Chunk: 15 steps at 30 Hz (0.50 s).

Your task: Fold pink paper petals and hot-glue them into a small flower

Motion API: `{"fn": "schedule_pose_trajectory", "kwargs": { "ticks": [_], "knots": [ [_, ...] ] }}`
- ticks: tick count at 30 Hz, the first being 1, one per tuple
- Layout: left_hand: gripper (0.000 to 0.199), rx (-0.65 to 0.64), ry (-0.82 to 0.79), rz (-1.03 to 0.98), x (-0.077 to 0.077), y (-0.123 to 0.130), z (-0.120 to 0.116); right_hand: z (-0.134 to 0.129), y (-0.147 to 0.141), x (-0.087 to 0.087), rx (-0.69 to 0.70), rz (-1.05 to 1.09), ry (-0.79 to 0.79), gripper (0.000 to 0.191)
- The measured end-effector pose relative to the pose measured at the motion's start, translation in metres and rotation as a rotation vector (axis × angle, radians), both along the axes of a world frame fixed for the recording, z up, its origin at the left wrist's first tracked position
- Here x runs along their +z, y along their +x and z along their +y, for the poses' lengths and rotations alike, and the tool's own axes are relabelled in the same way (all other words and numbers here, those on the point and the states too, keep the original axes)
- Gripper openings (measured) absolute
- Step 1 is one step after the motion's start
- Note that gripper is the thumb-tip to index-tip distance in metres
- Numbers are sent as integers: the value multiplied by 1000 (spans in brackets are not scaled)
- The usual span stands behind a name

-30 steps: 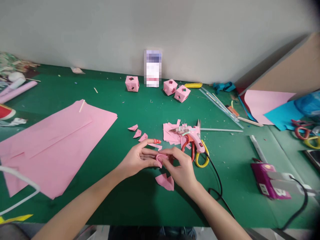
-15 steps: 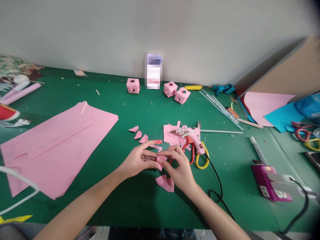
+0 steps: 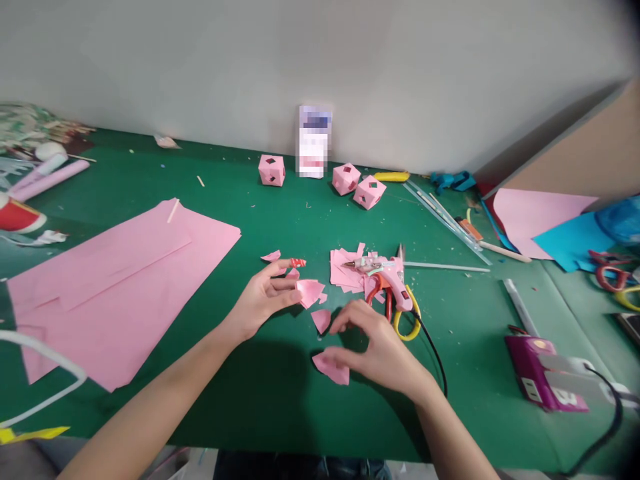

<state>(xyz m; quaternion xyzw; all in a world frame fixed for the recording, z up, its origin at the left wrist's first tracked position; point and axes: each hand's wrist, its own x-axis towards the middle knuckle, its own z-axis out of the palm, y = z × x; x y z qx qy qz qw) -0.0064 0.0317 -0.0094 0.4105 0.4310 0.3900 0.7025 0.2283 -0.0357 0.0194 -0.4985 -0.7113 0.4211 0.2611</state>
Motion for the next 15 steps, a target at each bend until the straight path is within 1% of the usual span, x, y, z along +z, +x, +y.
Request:
{"fn": "schedule_pose_trajectory", "kwargs": {
  "ticks": [2, 3, 5, 6, 8, 9, 11, 13, 14, 15],
  "knots": [
    [60, 38, 10, -22, -2, 0, 1, -5, 1, 2, 159, -84, -27, 31],
    [59, 44, 13, -28, -3, 0, 1, -7, 0, 2, 205, -123, -27, 31],
    [59, 38, 16, -18, -3, 1, 1, -10, -2, 2, 234, -153, -11, 18],
    [59, 29, 18, -3, -3, 1, 1, -10, -3, 2, 219, -128, 4, 12],
    [61, -3, 21, 32, -2, 3, -1, -9, -4, 3, 129, -8, 73, 9],
    [62, -24, 18, 44, -1, 4, -2, -8, -4, 3, 54, 61, 143, 9],
    [63, -72, 0, 53, 3, 7, -5, -4, -3, 4, -136, 145, 369, 12],
    [63, -111, -17, 55, 6, 11, -8, -2, -4, 1, -292, 116, 618, 19],
    [64, -120, -23, 52, 8, 13, -10, -1, -5, -1, -332, 69, 705, 23],
    [64, -125, -32, 45, 9, 15, -12, -1, -7, -3, -344, 14, 756, 26]
  ]
}}
